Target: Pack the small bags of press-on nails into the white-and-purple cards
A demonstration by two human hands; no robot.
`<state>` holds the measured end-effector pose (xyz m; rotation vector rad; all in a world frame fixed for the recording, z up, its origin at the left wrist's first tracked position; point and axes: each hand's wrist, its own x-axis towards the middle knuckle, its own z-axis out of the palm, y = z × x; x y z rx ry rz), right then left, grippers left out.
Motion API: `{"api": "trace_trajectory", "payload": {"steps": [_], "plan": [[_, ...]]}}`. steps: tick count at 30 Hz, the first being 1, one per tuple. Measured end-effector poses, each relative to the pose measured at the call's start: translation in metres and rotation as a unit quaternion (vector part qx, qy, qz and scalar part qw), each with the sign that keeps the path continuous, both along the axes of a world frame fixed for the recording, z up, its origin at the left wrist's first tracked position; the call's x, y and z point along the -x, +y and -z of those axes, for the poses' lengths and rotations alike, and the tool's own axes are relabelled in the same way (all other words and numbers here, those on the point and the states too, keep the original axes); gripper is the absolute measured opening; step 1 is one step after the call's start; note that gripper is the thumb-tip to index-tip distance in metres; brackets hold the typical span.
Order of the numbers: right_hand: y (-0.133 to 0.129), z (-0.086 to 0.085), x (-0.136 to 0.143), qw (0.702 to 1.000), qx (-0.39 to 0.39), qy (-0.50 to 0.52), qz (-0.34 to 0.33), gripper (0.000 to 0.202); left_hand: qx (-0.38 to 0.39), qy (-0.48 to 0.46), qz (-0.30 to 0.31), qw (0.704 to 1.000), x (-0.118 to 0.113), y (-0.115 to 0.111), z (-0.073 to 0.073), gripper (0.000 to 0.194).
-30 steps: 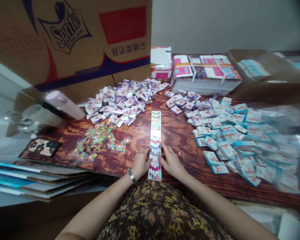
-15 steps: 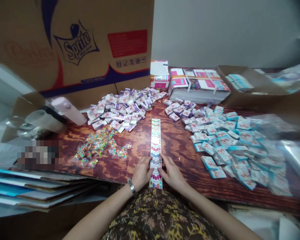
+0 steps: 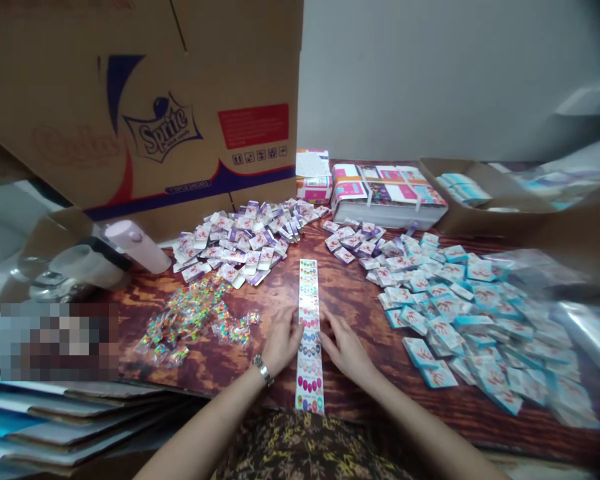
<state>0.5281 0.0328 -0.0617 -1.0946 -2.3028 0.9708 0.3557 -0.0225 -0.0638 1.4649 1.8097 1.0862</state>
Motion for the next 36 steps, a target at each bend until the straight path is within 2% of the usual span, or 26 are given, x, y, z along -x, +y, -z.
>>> {"api": "trace_trajectory", "payload": {"steps": [3, 6, 12, 17, 21, 24, 28, 33, 36], "plan": [[0.021, 0.003, 0.01, 1.0, -0.008, 0.013, 0.027, 0.045, 0.003, -0.042, -0.026, 0.999, 0.005, 0.038, 0.01, 0.043], [0.033, 0.007, 0.019, 0.999, -0.002, 0.037, 0.018, 0.043, 0.007, -0.053, -0.012, 0.999, 0.007, 0.061, 0.017, 0.04], [0.034, 0.012, 0.022, 1.0, -0.009, 0.02, 0.011, 0.051, 0.011, -0.06, 0.01, 0.998, 0.006, 0.069, 0.017, 0.042], [0.041, 0.002, 0.01, 0.996, -0.042, -0.04, -0.063, 0.057, 0.018, -0.068, -0.005, 0.998, 0.006, 0.05, 0.018, 0.041], [0.055, -0.005, 0.005, 0.973, -0.115, -0.092, -0.178, 0.071, 0.017, -0.077, -0.021, 0.997, 0.0, 0.011, 0.015, 0.039], [0.062, -0.003, 0.01, 0.955, -0.128, -0.124, -0.236, 0.081, 0.022, -0.076, -0.023, 0.997, -0.006, -0.016, 0.016, 0.044], [0.062, 0.002, 0.018, 0.954, -0.109, -0.149, -0.237, 0.078, 0.029, -0.022, -0.026, 0.999, -0.01, -0.031, 0.022, 0.051], [0.058, -0.001, 0.018, 0.959, -0.092, -0.139, -0.229, 0.074, 0.028, -0.007, -0.023, 0.999, -0.011, -0.031, 0.023, 0.053], [0.057, 0.004, 0.017, 0.966, -0.096, -0.108, -0.213, 0.068, 0.032, -0.011, -0.023, 0.999, -0.012, -0.031, 0.023, 0.052]]}}
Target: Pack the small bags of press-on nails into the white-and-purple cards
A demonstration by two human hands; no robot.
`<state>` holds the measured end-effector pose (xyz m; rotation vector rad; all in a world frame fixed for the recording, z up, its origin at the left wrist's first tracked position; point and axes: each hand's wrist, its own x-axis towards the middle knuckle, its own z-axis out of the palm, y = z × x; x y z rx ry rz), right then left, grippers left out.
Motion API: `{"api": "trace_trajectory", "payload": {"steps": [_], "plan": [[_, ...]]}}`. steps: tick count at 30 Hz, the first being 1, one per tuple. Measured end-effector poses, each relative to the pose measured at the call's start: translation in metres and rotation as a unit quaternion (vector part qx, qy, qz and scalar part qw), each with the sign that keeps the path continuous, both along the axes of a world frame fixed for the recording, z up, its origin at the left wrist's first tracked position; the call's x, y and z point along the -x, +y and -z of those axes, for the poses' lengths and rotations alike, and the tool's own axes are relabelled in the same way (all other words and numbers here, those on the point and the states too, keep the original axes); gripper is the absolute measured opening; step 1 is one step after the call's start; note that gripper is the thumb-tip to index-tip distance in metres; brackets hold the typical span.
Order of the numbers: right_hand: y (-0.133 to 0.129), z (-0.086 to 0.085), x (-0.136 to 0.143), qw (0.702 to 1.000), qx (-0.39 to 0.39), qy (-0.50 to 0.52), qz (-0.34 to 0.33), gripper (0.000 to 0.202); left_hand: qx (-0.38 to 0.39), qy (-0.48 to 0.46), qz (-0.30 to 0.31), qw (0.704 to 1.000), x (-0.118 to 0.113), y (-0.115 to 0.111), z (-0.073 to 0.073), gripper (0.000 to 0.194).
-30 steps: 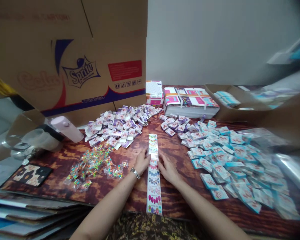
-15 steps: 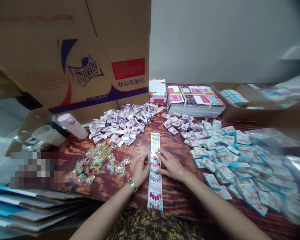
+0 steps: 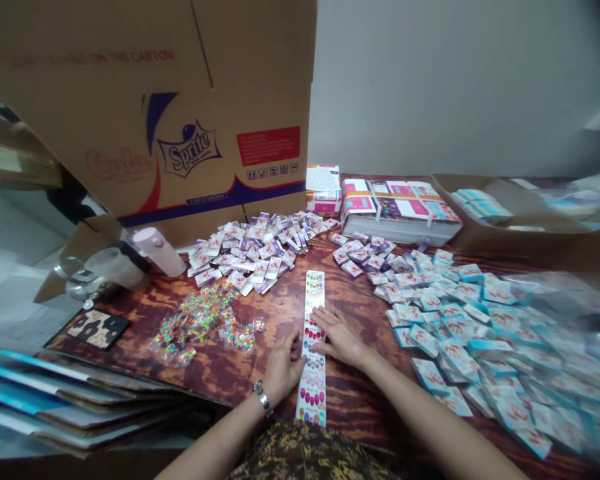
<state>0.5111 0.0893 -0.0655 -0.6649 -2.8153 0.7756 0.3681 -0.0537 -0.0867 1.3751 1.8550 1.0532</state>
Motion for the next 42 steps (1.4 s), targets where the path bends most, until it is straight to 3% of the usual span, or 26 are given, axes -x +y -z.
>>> {"api": "trace_trajectory", "payload": {"steps": [4, 6, 8, 12, 15, 18, 21, 24, 28, 31, 34, 38, 42], "plan": [[-0.002, 0.007, 0.001, 0.997, -0.04, 0.06, 0.012, 0.028, -0.006, 0.008, -0.006, 1.0, -0.001, -0.001, 0.0, 0.049], [-0.004, 0.0, 0.002, 0.995, -0.052, 0.081, 0.017, 0.021, -0.022, 0.026, -0.002, 0.999, 0.001, 0.001, -0.008, 0.051], [-0.006, -0.019, 0.002, 0.994, -0.045, 0.103, 0.018, 0.021, -0.067, 0.068, 0.01, 0.995, 0.005, 0.006, -0.024, 0.059], [-0.004, -0.08, 0.0, 0.988, 0.037, 0.15, -0.001, 0.021, -0.144, 0.109, 0.036, 0.983, 0.016, 0.02, -0.062, 0.07], [0.004, -0.115, 0.0, 0.985, 0.032, 0.17, 0.019, 0.02, -0.112, -0.003, 0.075, 0.991, 0.017, 0.026, -0.075, 0.039], [0.013, -0.129, -0.001, 0.98, -0.013, 0.186, 0.062, 0.02, -0.072, -0.191, 0.085, 0.975, 0.011, 0.026, -0.068, 0.025], [0.007, -0.128, -0.002, 0.975, -0.052, 0.206, 0.063, 0.02, -0.042, -0.35, 0.052, 0.934, 0.003, 0.023, -0.059, 0.024], [-0.019, -0.119, -0.004, 0.973, -0.1, 0.208, -0.004, 0.021, -0.03, -0.458, -0.028, 0.888, -0.001, 0.024, -0.059, 0.023], [-0.056, -0.101, -0.01, 0.978, -0.104, 0.137, -0.119, 0.022, -0.041, -0.499, -0.081, 0.862, -0.001, 0.025, -0.071, 0.021], [-0.06, -0.093, -0.011, 0.989, -0.035, 0.108, -0.093, 0.02, -0.034, -0.527, -0.087, 0.845, -0.003, 0.023, -0.076, 0.025], [-0.05, -0.095, -0.008, 0.991, 0.021, 0.133, -0.021, 0.019, -0.033, -0.528, -0.059, 0.847, -0.006, 0.017, -0.078, 0.024], [-0.041, -0.099, -0.002, 0.99, 0.03, 0.131, 0.034, 0.015, -0.016, -0.514, -0.023, 0.857, -0.005, 0.01, -0.084, 0.024], [-0.041, -0.091, 0.001, 0.99, 0.037, 0.117, 0.07, 0.027, -0.029, -0.443, 0.029, 0.895, -0.003, 0.004, -0.09, 0.028]]}}
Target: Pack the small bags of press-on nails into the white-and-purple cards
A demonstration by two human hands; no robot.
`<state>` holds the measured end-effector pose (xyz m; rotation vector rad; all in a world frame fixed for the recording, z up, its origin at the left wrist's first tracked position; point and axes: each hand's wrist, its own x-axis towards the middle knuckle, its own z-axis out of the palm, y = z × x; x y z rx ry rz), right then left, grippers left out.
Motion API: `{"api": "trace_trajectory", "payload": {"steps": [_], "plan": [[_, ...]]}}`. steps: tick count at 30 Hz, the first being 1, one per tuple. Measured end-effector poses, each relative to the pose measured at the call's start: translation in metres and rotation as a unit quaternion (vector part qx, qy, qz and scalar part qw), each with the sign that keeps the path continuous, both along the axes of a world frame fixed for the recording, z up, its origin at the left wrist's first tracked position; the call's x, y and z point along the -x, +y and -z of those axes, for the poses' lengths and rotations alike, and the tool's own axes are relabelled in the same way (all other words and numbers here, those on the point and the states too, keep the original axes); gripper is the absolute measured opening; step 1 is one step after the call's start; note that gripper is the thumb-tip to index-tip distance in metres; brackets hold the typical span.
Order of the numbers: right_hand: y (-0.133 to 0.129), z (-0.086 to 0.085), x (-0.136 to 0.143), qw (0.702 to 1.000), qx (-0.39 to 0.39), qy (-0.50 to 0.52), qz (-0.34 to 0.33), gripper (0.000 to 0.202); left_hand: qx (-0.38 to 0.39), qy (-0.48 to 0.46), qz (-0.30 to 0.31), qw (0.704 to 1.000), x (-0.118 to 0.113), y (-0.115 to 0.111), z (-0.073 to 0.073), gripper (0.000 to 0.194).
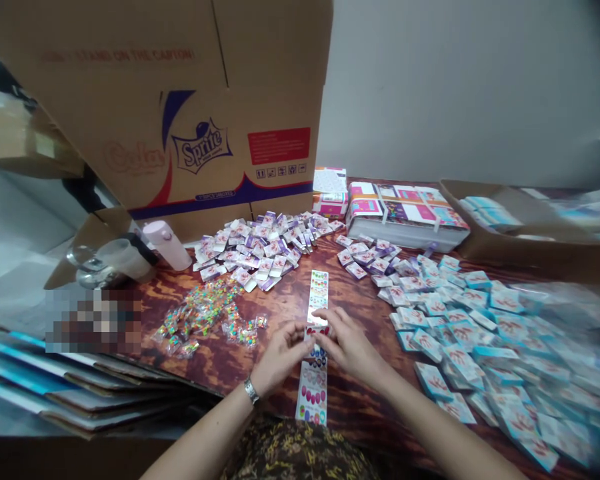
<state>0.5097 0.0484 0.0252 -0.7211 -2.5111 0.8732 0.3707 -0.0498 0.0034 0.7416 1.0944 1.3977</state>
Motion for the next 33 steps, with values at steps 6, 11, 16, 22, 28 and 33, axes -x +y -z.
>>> {"api": "trace_trajectory", "payload": {"steps": [6, 11, 16, 22, 28, 33], "plan": [[0.002, 0.013, 0.003, 0.997, -0.062, -0.015, -0.051, 0.016, -0.055, 0.12, -0.01, 0.991, 0.001, -0.004, 0.014, 0.027], [-0.009, 0.026, 0.0, 0.955, -0.283, -0.011, -0.091, 0.024, 0.019, 0.013, -0.098, 0.995, 0.002, -0.004, 0.03, 0.022], [-0.021, 0.041, -0.006, 0.916, -0.368, -0.031, -0.155, 0.032, 0.094, -0.096, -0.163, 0.977, -0.003, -0.011, 0.035, 0.03], [-0.014, 0.049, 0.007, 0.937, -0.303, -0.052, -0.165, 0.026, 0.091, 0.166, -0.106, 0.976, 0.03, -0.022, 0.035, 0.016], [0.012, 0.055, 0.06, 0.951, -0.272, -0.023, -0.142, 0.018, 0.021, 0.719, -0.137, 0.681, 0.073, -0.039, 0.043, 0.027], [0.031, 0.07, 0.105, 0.939, -0.297, 0.006, -0.173, 0.023, 0.022, 0.802, -0.06, 0.594, 0.074, -0.042, 0.058, 0.036]]}}
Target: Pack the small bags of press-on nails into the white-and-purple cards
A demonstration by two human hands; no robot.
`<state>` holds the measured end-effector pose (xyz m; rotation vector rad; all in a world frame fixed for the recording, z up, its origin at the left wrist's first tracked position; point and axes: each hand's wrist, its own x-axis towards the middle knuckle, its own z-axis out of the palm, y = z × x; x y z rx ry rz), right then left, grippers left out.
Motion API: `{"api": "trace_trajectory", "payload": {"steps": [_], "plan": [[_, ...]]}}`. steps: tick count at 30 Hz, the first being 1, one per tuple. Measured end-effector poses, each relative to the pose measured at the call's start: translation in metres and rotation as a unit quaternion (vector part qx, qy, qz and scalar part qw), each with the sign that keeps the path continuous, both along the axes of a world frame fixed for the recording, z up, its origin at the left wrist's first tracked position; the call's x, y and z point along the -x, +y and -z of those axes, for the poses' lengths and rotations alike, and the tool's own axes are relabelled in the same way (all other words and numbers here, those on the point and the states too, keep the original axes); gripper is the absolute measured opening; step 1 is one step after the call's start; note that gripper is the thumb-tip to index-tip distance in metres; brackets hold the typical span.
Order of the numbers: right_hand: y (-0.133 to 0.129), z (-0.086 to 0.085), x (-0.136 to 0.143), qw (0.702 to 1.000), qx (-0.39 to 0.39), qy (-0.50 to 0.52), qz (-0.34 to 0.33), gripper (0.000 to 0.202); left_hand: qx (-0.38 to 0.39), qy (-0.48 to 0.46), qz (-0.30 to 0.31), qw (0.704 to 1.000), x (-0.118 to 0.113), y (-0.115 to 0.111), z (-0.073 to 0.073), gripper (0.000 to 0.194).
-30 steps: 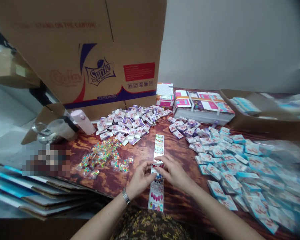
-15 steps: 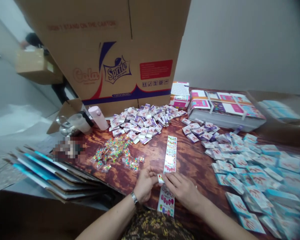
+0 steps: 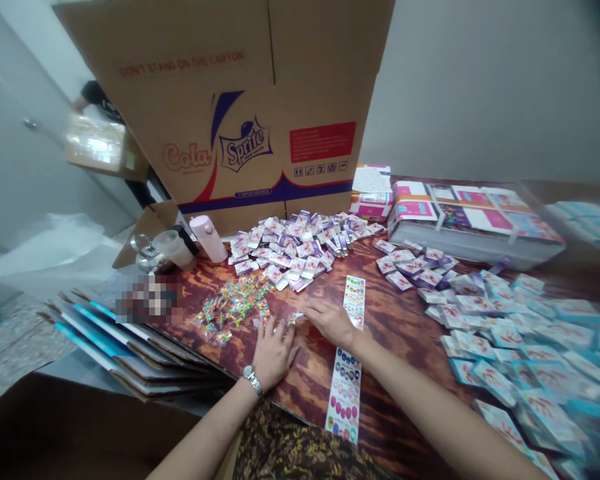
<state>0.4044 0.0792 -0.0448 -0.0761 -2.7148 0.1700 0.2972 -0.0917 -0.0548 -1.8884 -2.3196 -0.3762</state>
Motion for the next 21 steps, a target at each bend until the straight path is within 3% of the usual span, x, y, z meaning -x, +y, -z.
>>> {"api": "trace_trajectory", "payload": {"steps": [4, 7, 16, 21], "plan": [[0.013, 0.009, 0.008, 0.999, -0.011, -0.014, -0.042, 0.023, 0.028, -0.021, 0.106, 0.994, 0.013, 0.004, -0.003, 0.032], [0.018, 0.013, 0.004, 0.994, -0.024, -0.001, -0.102, 0.021, 0.033, -0.04, 0.141, 0.989, 0.023, 0.006, -0.006, 0.035], [0.011, 0.031, -0.003, 0.988, -0.079, -0.011, -0.134, 0.022, 0.014, -0.073, 0.131, 0.989, 0.023, -0.001, 0.007, 0.034], [0.007, 0.028, -0.003, 0.986, -0.093, -0.061, -0.127, 0.02, -0.057, -0.112, 0.093, 0.988, 0.039, 0.006, 0.002, 0.027]]}}
